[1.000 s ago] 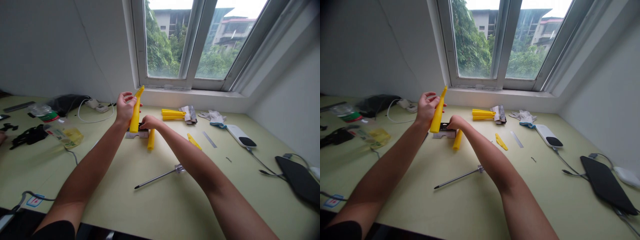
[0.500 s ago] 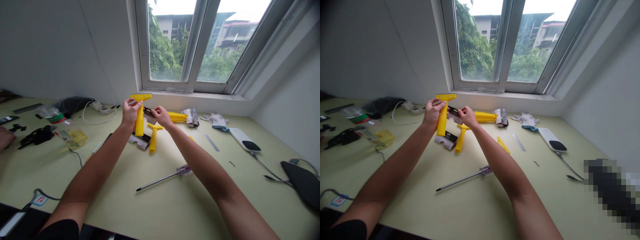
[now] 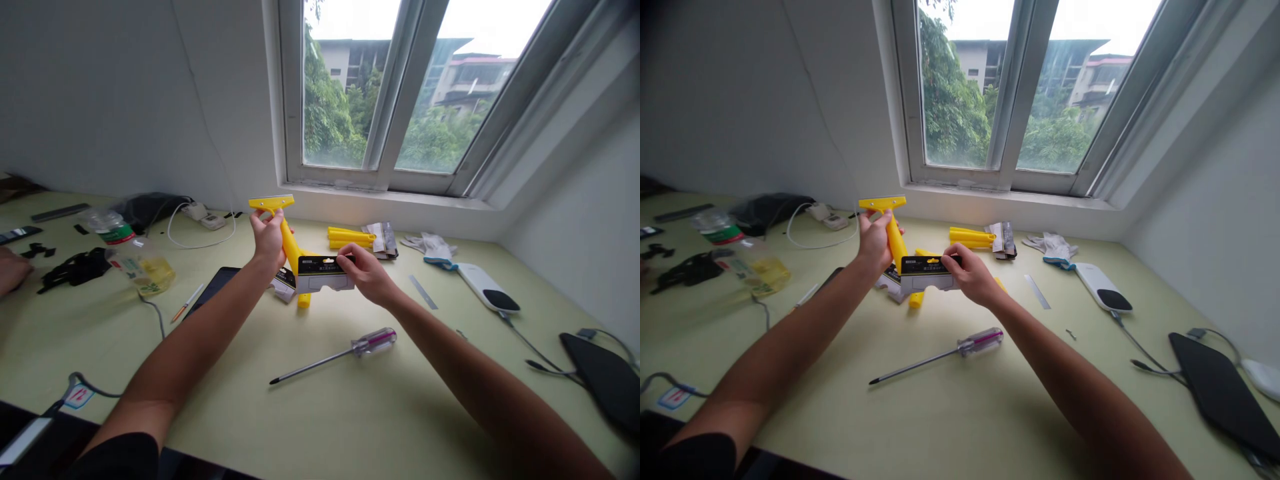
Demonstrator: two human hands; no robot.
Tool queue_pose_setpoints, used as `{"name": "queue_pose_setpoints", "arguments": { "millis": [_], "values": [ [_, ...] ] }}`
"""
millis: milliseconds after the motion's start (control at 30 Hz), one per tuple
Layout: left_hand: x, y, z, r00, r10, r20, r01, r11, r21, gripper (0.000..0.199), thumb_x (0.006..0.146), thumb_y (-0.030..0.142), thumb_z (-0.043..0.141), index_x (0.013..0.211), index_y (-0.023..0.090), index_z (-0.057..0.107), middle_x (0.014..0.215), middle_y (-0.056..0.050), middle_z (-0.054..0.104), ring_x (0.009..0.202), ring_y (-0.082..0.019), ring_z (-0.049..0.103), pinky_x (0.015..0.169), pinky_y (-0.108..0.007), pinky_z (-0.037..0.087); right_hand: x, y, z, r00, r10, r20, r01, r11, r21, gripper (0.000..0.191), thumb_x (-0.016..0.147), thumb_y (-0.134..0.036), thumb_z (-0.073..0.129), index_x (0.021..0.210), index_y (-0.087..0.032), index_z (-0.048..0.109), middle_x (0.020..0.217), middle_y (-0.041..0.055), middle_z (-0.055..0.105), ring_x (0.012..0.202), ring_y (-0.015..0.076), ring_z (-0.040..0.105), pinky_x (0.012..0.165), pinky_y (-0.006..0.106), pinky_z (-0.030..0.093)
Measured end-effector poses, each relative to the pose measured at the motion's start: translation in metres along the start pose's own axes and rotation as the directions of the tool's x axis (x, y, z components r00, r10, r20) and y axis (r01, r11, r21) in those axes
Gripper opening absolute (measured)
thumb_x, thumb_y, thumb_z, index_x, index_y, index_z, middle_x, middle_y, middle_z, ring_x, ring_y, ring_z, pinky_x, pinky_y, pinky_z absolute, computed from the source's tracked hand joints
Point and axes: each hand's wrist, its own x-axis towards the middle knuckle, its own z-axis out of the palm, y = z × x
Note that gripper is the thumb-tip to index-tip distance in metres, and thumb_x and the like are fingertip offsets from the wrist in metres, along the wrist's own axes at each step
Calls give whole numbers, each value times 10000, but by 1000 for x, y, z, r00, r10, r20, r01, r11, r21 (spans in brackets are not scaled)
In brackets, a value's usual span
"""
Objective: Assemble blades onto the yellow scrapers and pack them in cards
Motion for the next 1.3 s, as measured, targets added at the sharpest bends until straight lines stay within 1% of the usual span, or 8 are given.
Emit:
{"name": "queue_pose_setpoints", "arguments": {
  "millis": [233, 400, 533, 767, 933, 1067, 1200, 1300],
  "values": [
    [-34, -16, 6, 990, -135, 49, 130, 986, 105, 407, 826, 149, 540, 1137, 305, 329, 812, 21, 616, 559, -110, 595, 578, -253, 507, -10, 4, 29, 957, -41, -287, -1, 990, -144, 193, 926, -411, 477, 874, -226, 494, 770, -7, 565, 680, 152, 525, 627, 281, 428],
    [-40, -14, 8, 944, -286, 165, 283, 958, 42, 538, 784, 85, 552, 1198, 328, 309, 906, 0, 668, 765, -149, 684, 736, -308, 537, -15, 10, 35, 939, -24, -342, -16, 993, -113, 189, 927, -429, 467, 913, -241, 483, 775, -2, 564, 683, 172, 553, 614, 299, 458],
    [-40, -8, 8, 892, -357, 278, 348, 934, 84, 529, 735, 102, 631, 1157, 286, 371, 957, -24, 671, 832, -181, 699, 766, -348, 534, -13, 9, 29, 898, -135, -419, 80, 986, -145, 161, 932, -392, 478, 900, -234, 485, 772, -2, 557, 693, 164, 538, 655, 297, 452],
    [-38, -17, 2, 861, -333, 385, 264, 939, 220, 478, 618, 191, 776, 1014, 175, 509, 923, -48, 673, 837, -192, 681, 810, -356, 495, -7, 6, 12, 834, -249, -491, 158, 962, -221, 105, 935, -329, 498, 903, -228, 501, 810, 8, 566, 754, 167, 544, 729, 309, 453],
    [-41, -19, 1, 770, -381, 511, 285, 923, 258, 665, 561, 175, 838, 1133, 181, 499, 968, -83, 680, 870, -219, 672, 776, -337, 501, 0, 10, 0, 768, -338, -543, 215, 936, -279, 82, 914, -306, 528, 910, -225, 519, 938, 45, 558, 914, 192, 553, 856, 365, 462],
    [-40, -10, 3, 752, -449, 483, 350, 893, 284, 866, 603, 240, 832, 1340, 262, 379, 1063, -98, 644, 869, -229, 668, 645, -298, 519, 5, 12, -9, 718, -378, -584, 243, 923, -299, 91, 895, -304, 556, 889, -214, 546, 1067, 82, 530, 1065, 212, 531, 953, 404, 436],
    [-39, -4, 4, 743, -452, 494, 388, 892, 232, 583, 742, 394, 714, 1262, 308, 465, 1111, -95, 594, 823, -205, 659, 563, -288, 541, 6, 13, -14, 717, -345, -606, 224, 937, -268, 113, 901, -321, 550, 885, -209, 552, 1060, 86, 542, 1092, 213, 532, 982, 418, 422],
    [-42, -3, 5, 694, -449, 563, 344, 894, 288, 421, 758, 399, 710, 1127, 261, 562, 1043, -84, 602, 768, -189, 656, 580, -330, 583, 7, 15, -15, 738, -303, -603, 203, 952, -230, 138, 889, -346, 565, 884, -208, 558, 1070, 87, 551, 1083, 215, 542, 988, 422, 423]
  ]
}}
